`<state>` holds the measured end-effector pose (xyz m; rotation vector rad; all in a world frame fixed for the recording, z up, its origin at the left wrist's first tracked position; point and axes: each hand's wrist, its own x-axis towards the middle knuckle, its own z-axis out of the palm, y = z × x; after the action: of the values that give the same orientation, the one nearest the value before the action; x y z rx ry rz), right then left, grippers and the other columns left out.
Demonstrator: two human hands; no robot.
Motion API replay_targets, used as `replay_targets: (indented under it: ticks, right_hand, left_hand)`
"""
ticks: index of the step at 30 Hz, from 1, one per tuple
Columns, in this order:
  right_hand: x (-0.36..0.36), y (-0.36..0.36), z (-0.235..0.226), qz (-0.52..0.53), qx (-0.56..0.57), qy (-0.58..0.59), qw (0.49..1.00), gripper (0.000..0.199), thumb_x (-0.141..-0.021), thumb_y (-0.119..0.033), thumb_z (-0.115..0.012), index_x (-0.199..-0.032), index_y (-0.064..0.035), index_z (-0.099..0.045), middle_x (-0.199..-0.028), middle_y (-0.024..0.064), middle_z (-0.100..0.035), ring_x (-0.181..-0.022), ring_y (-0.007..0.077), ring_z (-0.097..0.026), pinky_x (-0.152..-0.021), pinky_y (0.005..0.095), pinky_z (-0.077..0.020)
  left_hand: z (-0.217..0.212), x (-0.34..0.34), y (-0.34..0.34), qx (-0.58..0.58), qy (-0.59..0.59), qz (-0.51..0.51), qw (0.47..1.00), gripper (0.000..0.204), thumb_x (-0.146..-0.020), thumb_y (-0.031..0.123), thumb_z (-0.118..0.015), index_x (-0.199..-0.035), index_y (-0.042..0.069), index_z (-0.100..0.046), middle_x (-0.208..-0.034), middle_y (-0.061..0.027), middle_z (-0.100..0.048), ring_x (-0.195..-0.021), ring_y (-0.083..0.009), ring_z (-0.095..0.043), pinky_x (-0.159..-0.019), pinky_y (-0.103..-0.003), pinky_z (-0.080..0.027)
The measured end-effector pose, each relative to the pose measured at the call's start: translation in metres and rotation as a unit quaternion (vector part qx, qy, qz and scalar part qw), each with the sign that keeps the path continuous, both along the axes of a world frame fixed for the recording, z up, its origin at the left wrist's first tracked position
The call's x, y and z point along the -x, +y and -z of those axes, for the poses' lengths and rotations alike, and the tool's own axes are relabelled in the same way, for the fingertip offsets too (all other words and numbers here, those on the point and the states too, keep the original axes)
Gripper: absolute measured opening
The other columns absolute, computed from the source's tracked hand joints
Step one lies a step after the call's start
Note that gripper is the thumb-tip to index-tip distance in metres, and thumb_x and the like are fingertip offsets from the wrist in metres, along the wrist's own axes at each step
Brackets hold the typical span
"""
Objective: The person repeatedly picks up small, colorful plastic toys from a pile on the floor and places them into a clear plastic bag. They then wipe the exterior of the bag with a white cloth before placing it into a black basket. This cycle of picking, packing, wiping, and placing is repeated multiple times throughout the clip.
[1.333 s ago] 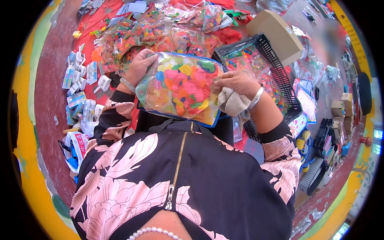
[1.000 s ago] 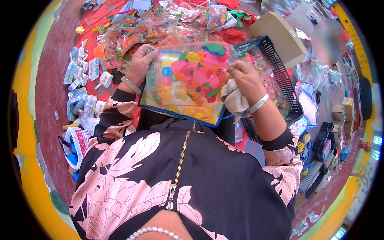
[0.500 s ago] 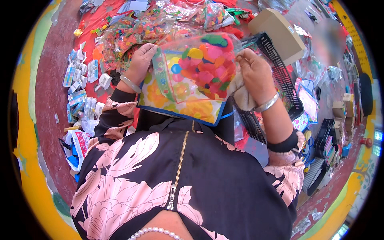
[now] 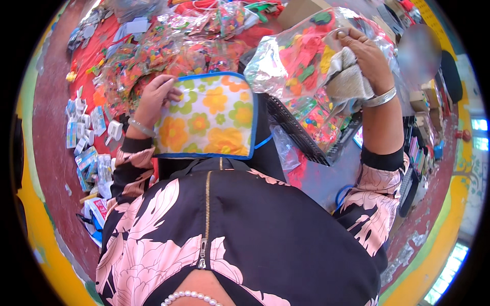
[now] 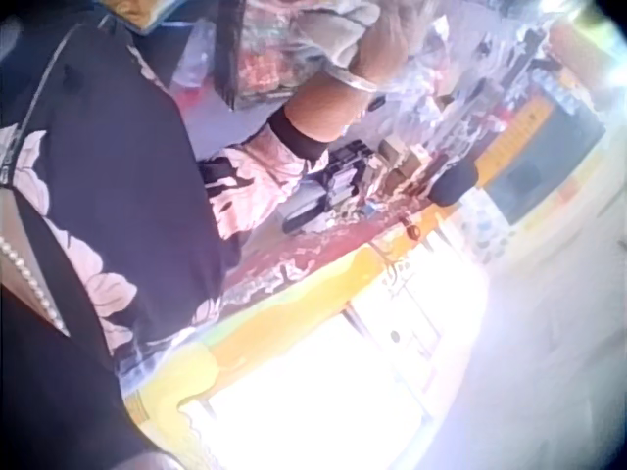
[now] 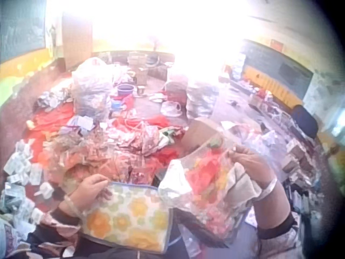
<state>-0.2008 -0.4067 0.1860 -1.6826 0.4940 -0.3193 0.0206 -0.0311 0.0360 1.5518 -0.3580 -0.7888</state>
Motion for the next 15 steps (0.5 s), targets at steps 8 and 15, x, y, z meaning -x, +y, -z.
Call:
replay_targets:
  ticks: [8, 15]
  right_hand:
    - [0.021, -0.090, 0.069, 0.047, 0.020, 0.012, 0.999, 0.016, -0.092, -0.018, -0.055, -0.096, -0.0039, -0.061, -0.079, -0.0010, -0.059, -0.069, 0.0048, -0.053, -0.060, 0.0194, -0.0435]
    - [-0.020, -0.135, 0.180, 0.130, 0.016, 0.127, 0.983, 0.016, -0.090, -0.016, -0.055, -0.093, -0.0019, -0.062, -0.079, 0.0013, -0.059, -0.069, 0.0111, -0.054, -0.062, 0.0251, -0.0441]
  left_hand:
    - [0.012, 0.012, 0.006, 0.060, -0.033, -0.049, 0.996, 0.017, -0.095, 0.012, -0.048, -0.105, 0.001, -0.056, -0.080, -0.0069, -0.063, -0.063, -0.0075, -0.058, -0.048, -0.016, -0.038]
    - [0.011, 0.020, -0.006, 0.051, -0.081, -0.109, 0.989, 0.015, -0.095, 0.012, -0.047, -0.103, 0.003, -0.057, -0.078, -0.0029, -0.061, -0.058, -0.0016, -0.050, -0.044, -0.014, -0.033]
